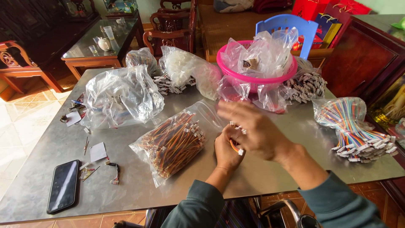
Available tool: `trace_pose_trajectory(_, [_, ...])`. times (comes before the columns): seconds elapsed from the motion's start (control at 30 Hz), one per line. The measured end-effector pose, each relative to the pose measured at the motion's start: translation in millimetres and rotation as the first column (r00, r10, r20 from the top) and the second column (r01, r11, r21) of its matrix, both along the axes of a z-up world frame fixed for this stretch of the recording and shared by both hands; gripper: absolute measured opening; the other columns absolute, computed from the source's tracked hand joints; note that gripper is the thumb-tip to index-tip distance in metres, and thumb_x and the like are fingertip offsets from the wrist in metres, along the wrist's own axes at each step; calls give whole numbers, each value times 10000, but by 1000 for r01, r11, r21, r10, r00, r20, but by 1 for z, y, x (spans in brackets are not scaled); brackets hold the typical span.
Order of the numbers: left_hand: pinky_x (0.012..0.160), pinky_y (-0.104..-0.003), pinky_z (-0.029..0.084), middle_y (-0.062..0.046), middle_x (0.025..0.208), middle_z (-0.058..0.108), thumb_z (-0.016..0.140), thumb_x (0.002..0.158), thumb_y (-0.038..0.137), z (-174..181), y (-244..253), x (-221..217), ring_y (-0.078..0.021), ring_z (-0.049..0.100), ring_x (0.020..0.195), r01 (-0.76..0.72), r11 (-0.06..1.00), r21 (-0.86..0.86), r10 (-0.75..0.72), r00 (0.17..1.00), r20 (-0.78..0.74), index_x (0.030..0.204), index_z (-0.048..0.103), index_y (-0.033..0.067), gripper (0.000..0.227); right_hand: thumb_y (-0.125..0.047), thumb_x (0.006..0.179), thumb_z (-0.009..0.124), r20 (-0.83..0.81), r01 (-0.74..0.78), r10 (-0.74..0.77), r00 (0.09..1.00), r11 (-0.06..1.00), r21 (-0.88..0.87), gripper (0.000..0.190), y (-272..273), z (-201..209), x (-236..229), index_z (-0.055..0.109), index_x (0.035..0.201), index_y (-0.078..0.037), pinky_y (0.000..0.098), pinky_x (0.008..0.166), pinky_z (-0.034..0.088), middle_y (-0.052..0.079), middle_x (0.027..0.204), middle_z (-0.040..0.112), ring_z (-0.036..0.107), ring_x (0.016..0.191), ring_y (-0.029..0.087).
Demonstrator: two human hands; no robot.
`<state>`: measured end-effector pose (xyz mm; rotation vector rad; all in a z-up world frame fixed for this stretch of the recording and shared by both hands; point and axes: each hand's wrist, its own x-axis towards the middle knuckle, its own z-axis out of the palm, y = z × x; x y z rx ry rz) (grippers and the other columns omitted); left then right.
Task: The person sorts electronic wiring harnesses and small connector components from a plastic bag on a metal table, organizing them by type and placing them back into separate plastic bags.
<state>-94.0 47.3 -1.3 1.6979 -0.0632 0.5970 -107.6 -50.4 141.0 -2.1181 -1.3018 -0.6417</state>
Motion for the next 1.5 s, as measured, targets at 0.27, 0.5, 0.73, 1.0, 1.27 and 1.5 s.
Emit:
trace_pose_trajectory(0.27, [657, -437, 578, -153, 715, 703, 766, 661, 119, -38, 0, 18, -427, 711, 756, 75, 996, -54, -74, 997, 22, 854, 675, 140, 214, -437, 902, 732, 264, -2, 28, 964, 995, -99, 381, 22, 13, -26, 672, 833, -68, 494, 1061, 462, 124, 1070, 701, 654, 1129, 345])
trace_pose_trajectory(0.5, [714, -332, 599, -112, 760, 726, 785, 614, 113, -30, -5, 16, -319, 747, 782, 92, 982, -162, -78, 993, 92, 924, 679, 175, 333, -540, 818, 805, 191, 99, -118, 974, 989, 106, 587, -13, 2, -14, 744, 1129, -47, 456, 938, 562, 154, 1063, 635, 659, 982, 332])
trace_pose_trajectory(0.73, [514, -332, 433, -142, 738, 672, 789, 653, 181, -39, -7, 23, -413, 678, 763, 45, 998, -46, -40, 993, 115, 894, 606, 165, 303, -171, 862, 788, 195, 176, -158, 968, 981, -83, 100, -7, 1, -29, 702, 814, -153, 348, 609, 579, -14, 800, 665, 706, 741, 233])
trace_pose_trajectory(1.0, [628, -339, 494, -31, 752, 676, 592, 733, 181, 4, 8, -8, -144, 550, 657, 57, 997, -45, -53, 995, 86, 991, 627, 111, 270, -765, 795, 654, 250, 257, -193, 949, 931, -257, 1089, -3, -2, -16, 295, 1601, -127, 634, 1270, 205, 237, 1647, 254, 286, 1536, 399])
trace_pose_trajectory(1.27, [624, -358, 498, -17, 736, 700, 628, 783, 226, 9, 2, -7, -188, 567, 634, 65, 998, 19, -66, 996, 60, 968, 655, 147, 204, -307, 857, 812, 120, 152, -148, 982, 988, -26, 632, -2, -12, -6, 582, 1338, 33, 442, 1039, 505, 188, 1247, 658, 635, 1157, 310])
trace_pose_trajectory(1.5, [619, -347, 446, 18, 742, 630, 650, 774, 308, 6, 2, -8, -116, 466, 699, 162, 986, -36, -162, 987, -12, 937, 598, 143, 237, -506, 825, 815, 257, 175, -95, 962, 934, -312, 1015, -10, -19, -4, 343, 1572, -6, 493, 1293, 225, 171, 1649, 361, 331, 1546, 314])
